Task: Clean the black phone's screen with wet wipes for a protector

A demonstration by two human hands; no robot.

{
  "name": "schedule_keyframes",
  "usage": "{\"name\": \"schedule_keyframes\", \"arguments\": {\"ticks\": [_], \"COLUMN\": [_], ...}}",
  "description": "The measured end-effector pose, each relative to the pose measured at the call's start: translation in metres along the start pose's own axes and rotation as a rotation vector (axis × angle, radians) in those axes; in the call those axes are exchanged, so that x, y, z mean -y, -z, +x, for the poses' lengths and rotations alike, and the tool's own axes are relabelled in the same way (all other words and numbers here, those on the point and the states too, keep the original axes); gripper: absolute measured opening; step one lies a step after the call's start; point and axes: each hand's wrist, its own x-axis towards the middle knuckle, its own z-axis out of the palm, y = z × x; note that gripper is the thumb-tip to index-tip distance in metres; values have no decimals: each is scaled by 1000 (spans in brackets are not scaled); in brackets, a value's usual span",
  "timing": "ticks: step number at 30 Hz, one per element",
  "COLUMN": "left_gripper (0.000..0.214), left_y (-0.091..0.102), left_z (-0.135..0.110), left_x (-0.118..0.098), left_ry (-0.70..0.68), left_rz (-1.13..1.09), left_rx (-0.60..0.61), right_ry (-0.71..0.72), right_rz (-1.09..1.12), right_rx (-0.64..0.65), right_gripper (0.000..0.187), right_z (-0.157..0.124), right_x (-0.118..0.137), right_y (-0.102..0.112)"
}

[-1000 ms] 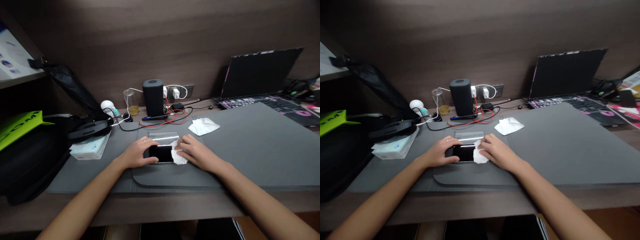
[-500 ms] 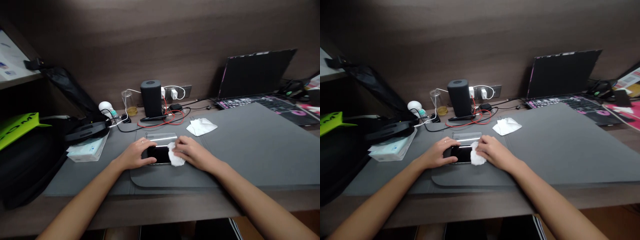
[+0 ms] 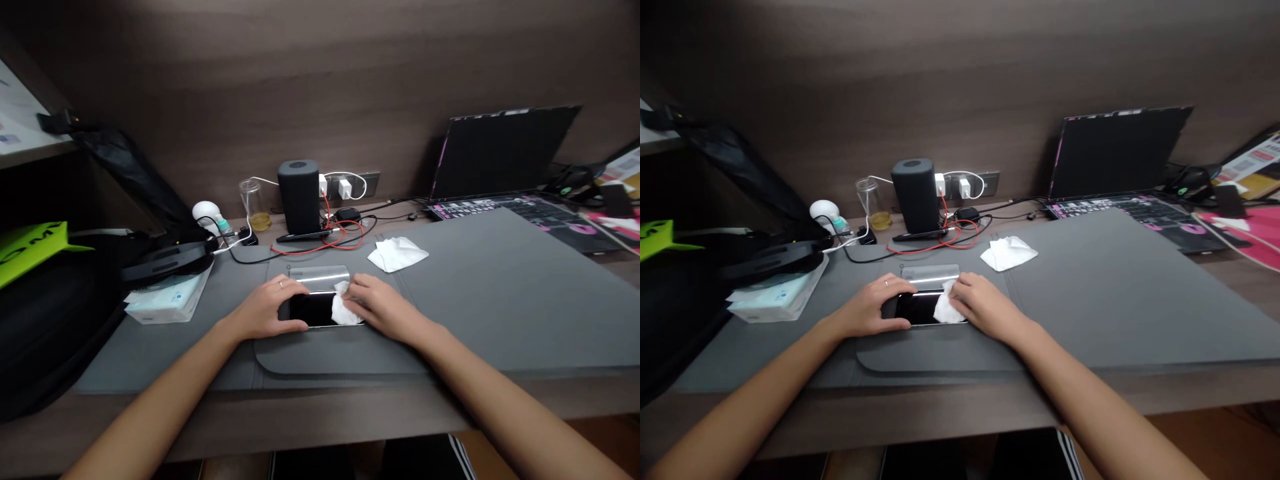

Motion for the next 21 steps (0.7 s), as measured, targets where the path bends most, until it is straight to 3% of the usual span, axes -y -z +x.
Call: {"name": "schedule_keyframes", "arguments": {"ticks": [6, 13, 17, 21], "left_gripper": [65, 74, 68, 67], "left_y": [-3, -4, -3, -2], "left_z": [-1, 1, 1, 1], "left_x": [3, 3, 1, 0], "left_ry": [47, 59, 6, -3], "left_rz": [-11, -41, -40, -24], "left_rx": [5, 8, 25, 20], "right_ry": [60, 269, 295, 199], "right_rz": [-166, -240, -279, -297], "right_rx": [53, 31, 71, 98], "right_gripper": [16, 14, 7, 19], "right_z": [30, 68, 50, 6], "right_x": [19, 46, 47, 34], "right_y": [-24, -54, -48, -25]}}
